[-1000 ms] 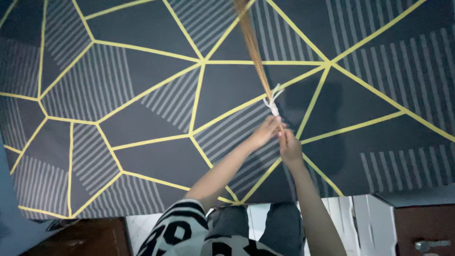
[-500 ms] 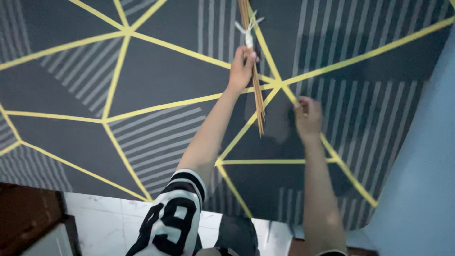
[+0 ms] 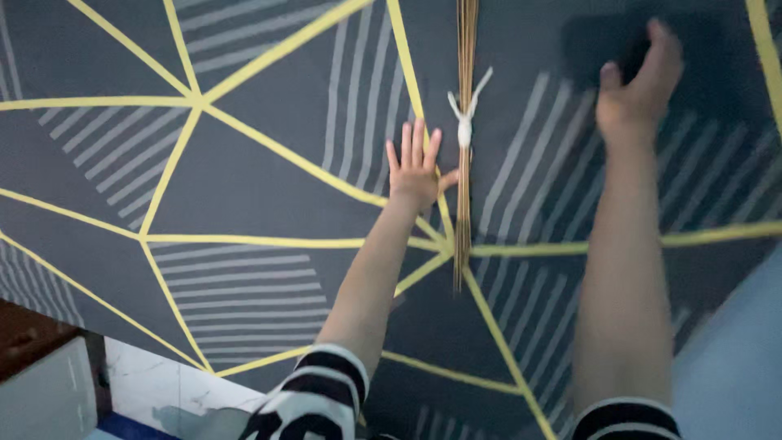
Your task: The person sweeps a patterned bedsheet with a traditional broom, then retrieves a pillow and a cloth from a wardrobe. They proceed to fold the cloth on the bed.
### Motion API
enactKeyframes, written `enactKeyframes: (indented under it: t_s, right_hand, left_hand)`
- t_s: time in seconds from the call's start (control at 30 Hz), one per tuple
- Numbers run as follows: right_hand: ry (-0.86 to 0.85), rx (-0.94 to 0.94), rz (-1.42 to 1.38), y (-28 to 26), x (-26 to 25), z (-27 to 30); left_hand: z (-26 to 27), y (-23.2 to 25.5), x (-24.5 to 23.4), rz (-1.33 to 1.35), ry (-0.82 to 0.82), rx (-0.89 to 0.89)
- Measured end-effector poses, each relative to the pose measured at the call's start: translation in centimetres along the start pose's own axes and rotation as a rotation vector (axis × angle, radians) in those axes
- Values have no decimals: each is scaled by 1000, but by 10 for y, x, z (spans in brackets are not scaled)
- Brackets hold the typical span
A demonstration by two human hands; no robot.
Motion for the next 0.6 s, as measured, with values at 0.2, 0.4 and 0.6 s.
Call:
enactKeyframes:
  t_s: [0.2,0.4,0.6]
  right_hand:
    - [-69,-2,362,61,30,-151]
    - [-89,90,262,37,14,-208]
    - [-115,223,306,76,22,-173]
  left_hand:
    - [-19,-1,27,-6,-96,-37]
    - [-34,-6,54,41,-72,-32]
    - [-24,-4,58,75,-4,-16]
Point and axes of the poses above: each hand's wrist, its own z-axis away from the middle knuckle, its own x-axis out of the palm, y = z × x, the point moved 4 cm from there along -z, towards the middle knuckle, and after that the axes turned 14 degrees about -x, right-handed, at the moved point
